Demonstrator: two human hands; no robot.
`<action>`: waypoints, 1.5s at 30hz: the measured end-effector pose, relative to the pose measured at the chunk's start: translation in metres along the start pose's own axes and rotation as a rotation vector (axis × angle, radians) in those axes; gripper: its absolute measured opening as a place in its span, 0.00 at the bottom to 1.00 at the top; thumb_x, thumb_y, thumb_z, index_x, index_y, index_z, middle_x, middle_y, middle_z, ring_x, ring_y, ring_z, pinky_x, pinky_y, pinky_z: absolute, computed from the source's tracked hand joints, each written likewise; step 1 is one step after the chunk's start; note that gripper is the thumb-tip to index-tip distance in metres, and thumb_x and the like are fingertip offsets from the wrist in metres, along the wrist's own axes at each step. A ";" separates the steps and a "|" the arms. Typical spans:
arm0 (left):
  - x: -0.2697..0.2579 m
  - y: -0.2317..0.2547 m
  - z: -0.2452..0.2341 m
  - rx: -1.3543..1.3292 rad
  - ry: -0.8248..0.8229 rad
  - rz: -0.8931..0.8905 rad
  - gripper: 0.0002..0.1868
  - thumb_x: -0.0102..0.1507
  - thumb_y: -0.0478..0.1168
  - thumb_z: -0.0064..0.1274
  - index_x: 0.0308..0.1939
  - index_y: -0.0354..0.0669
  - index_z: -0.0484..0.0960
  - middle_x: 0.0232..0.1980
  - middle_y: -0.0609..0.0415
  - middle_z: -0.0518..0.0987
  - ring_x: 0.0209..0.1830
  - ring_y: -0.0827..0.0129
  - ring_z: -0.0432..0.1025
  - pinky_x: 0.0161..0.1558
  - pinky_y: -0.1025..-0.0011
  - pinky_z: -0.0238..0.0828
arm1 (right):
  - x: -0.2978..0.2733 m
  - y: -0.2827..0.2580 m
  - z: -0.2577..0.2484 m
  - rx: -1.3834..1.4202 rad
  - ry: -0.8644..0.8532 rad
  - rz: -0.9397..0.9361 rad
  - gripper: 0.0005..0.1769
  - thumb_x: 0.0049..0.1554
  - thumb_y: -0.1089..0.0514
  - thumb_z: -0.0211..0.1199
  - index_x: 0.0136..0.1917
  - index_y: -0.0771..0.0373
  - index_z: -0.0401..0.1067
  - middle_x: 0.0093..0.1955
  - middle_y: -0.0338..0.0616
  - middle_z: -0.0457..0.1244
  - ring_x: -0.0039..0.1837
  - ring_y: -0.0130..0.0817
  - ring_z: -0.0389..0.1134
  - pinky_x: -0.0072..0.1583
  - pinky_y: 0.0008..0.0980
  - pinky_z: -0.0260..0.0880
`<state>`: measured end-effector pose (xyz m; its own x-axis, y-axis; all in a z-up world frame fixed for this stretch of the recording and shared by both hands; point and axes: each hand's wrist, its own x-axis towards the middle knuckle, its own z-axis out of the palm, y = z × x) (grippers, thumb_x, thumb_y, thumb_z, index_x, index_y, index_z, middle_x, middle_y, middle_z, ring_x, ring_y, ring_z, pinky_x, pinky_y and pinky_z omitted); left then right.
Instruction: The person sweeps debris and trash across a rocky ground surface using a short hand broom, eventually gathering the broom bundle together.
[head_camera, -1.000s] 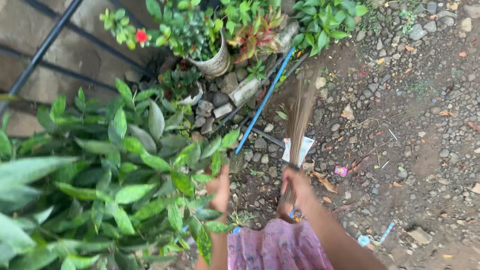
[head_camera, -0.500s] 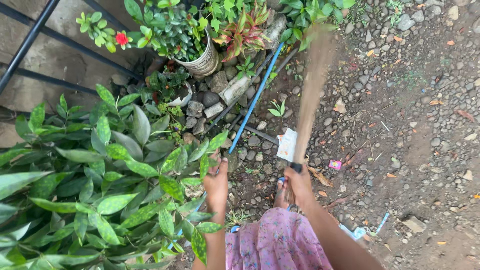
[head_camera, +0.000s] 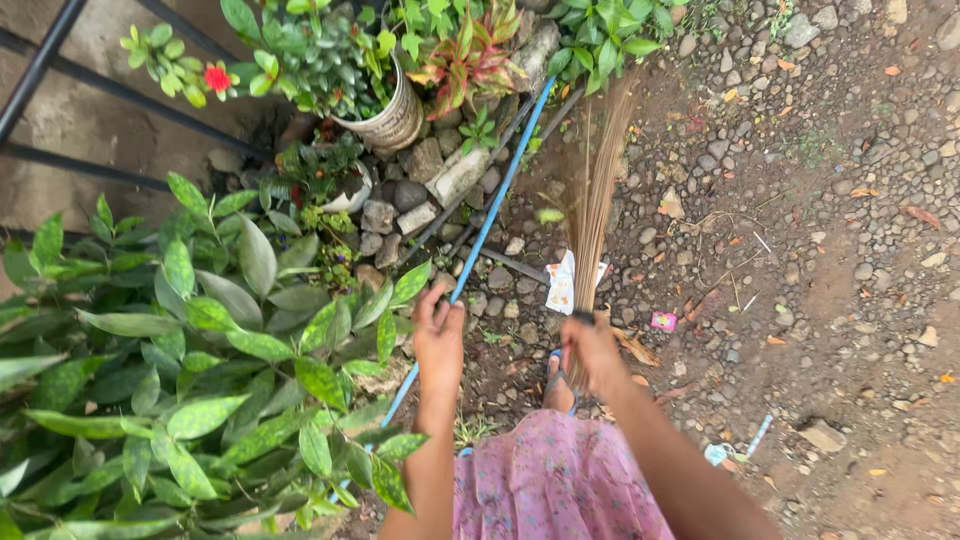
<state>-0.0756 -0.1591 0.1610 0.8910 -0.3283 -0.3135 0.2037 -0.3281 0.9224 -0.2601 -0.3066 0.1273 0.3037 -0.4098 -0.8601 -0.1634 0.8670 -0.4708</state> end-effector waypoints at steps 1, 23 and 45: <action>-0.001 0.003 0.000 0.012 -0.003 0.014 0.24 0.64 0.36 0.55 0.65 0.41 0.75 0.75 0.45 0.63 0.68 0.54 0.70 0.63 0.67 0.70 | -0.018 0.002 0.006 0.023 0.000 0.020 0.21 0.49 0.69 0.58 0.47 0.44 0.60 0.26 0.38 0.58 0.24 0.32 0.57 0.25 0.34 0.61; 0.006 -0.034 -0.026 -0.048 0.077 0.040 0.24 0.64 0.34 0.55 0.65 0.36 0.72 0.69 0.46 0.73 0.64 0.60 0.72 0.66 0.67 0.66 | -0.051 0.079 0.008 0.573 -0.179 0.653 0.07 0.57 0.64 0.62 0.40 0.64 0.65 0.28 0.33 0.58 0.27 0.21 0.58 0.28 0.21 0.63; -0.033 -0.066 -0.092 0.041 0.019 0.068 0.25 0.63 0.37 0.58 0.64 0.40 0.75 0.63 0.49 0.75 0.62 0.59 0.73 0.59 0.65 0.71 | -0.073 0.165 0.022 0.653 -0.264 0.514 0.05 0.57 0.61 0.60 0.41 0.66 0.71 0.30 0.31 0.59 0.27 0.19 0.59 0.29 0.19 0.65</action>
<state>-0.0811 -0.0451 0.1316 0.9099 -0.3344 -0.2454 0.1257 -0.3413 0.9315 -0.2884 -0.1270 0.1172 0.5606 0.0858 -0.8236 0.2063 0.9488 0.2393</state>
